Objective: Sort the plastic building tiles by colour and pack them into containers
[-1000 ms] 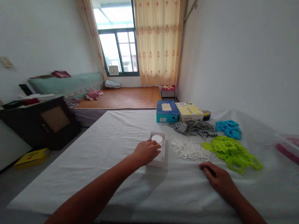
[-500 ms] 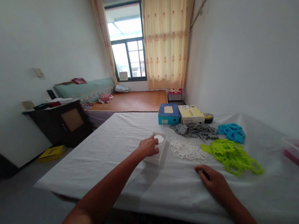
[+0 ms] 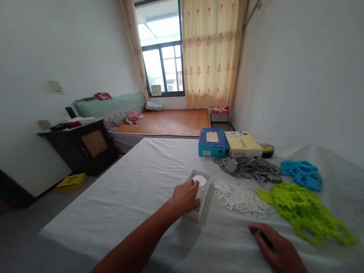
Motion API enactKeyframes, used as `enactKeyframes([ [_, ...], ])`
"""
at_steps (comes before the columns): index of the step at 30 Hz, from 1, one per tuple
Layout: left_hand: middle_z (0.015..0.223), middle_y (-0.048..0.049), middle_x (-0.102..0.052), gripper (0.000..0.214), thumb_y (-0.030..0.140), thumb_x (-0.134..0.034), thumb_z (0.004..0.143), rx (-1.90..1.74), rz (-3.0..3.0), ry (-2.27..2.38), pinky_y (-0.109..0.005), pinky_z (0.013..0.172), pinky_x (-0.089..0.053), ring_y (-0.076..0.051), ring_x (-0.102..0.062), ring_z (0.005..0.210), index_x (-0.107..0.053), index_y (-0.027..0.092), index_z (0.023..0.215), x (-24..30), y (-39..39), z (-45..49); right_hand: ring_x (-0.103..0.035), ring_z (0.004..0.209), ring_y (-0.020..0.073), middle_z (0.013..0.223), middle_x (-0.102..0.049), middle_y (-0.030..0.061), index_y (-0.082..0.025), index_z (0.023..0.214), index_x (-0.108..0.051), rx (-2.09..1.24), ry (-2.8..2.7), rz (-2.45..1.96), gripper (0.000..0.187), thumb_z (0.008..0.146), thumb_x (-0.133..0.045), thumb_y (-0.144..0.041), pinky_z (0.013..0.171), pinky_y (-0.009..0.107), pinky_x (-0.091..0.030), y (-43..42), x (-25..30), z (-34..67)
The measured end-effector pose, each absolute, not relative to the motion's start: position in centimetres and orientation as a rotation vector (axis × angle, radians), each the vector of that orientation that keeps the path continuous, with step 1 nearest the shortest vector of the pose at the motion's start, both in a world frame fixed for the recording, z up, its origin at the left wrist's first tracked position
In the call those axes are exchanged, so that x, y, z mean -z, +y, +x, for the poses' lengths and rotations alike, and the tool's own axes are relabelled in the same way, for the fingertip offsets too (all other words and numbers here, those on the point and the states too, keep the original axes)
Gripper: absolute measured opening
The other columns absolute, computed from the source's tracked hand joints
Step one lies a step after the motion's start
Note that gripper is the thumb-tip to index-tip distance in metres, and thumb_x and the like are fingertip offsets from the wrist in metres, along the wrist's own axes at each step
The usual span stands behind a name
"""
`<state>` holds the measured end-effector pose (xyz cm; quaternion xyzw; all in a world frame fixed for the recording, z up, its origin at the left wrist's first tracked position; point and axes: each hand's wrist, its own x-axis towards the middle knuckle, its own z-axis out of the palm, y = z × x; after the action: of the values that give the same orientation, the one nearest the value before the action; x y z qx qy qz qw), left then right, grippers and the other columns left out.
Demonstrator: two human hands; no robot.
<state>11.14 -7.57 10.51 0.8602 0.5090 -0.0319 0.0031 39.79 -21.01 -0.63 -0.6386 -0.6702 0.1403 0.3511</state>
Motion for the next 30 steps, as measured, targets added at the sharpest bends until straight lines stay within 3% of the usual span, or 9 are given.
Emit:
enactKeyframes([
  [6, 0.115, -0.0106, -0.058, 0.034, 0.035, -0.051, 0.082, -0.054, 2.669, 1.73, -0.035, 0.076, -0.05, -0.026, -0.058, 0.106, -0.051, 0.025, 0.115, -12.0, -7.9, 11.4, -0.07, 0.093, 0.0224, 0.103, -0.073, 0.003, -0.028, 0.097, -0.073, -0.331, -1.756, -1.637, 0.03, 0.085, -0.051, -0.044, 0.083, 0.031, -0.057, -20.8, 1.2, 40.2],
  [13, 0.127, -0.0053, -0.054, 0.047, 0.037, -0.05, 0.085, -0.418, 2.609, 1.807, -0.032, 0.077, -0.049, -0.024, -0.056, 0.109, -0.044, 0.033, 0.131, -14.8, -7.5, 8.3, -0.07, 0.092, 0.0218, 0.103, -0.073, 0.0032, -0.028, 0.096, -0.073, -0.349, -1.763, -1.656, 0.029, 0.086, -0.051, -0.044, 0.081, 0.029, -0.057, -20.8, 1.2, 40.2],
  [20, 0.123, -0.0111, -0.054, 0.045, 0.036, -0.045, 0.087, -0.366, 2.333, 2.235, -0.036, 0.074, -0.05, -0.027, -0.058, 0.102, -0.048, 0.025, 0.131, -12.3, -3.3, 2.8, -0.07, 0.091, 0.0215, 0.102, -0.074, 0.0013, -0.029, 0.094, -0.073, -0.342, -1.746, -1.671, 0.029, 0.085, -0.052, -0.046, 0.081, 0.028, -0.057, -20.6, 1.4, 40.2],
  [25, 0.117, -0.0118, -0.059, 0.039, 0.037, -0.046, 0.088, -0.209, 2.371, 2.13, -0.037, 0.076, -0.05, -0.028, -0.058, 0.103, -0.057, 0.022, 0.123, -9.5, -2.8, 2.6, -0.071, 0.09, 0.0217, 0.101, -0.074, 0.0023, -0.028, 0.094, -0.074, -0.358, -1.748, -1.686, 0.03, 0.084, -0.052, -0.046, 0.08, 0.027, -0.057, -20.6, 1.2, 40.2],
  [28, 0.115, -0.0106, -0.061, 0.034, 0.036, -0.041, 0.092, -0.364, 2.485, 2.02, -0.035, 0.084, -0.048, -0.026, -0.054, 0.111, -0.062, 0.022, 0.116, -9.1, -3.0, 3.4, -0.071, 0.09, 0.0221, 0.102, -0.074, 0.0028, -0.028, 0.094, -0.074, -0.358, -1.741, -1.684, 0.031, 0.084, -0.052, -0.046, 0.08, 0.028, -0.057, -20.6, 1.2, 40.2],
  [30, 0.111, -0.0088, -0.063, 0.035, 0.037, -0.04, 0.094, -0.414, 2.479, 1.896, -0.031, 0.084, -0.047, -0.022, -0.059, 0.103, -0.063, 0.023, 0.116, -9.0, -3.2, 4.0, -0.07, 0.091, 0.0223, 0.102, -0.074, 0.0028, -0.028, 0.094, -0.074, -0.365, -1.729, -1.685, 0.03, 0.085, -0.052, -0.046, 0.081, 0.029, -0.057, -20.6, 1.3, 40.3],
])
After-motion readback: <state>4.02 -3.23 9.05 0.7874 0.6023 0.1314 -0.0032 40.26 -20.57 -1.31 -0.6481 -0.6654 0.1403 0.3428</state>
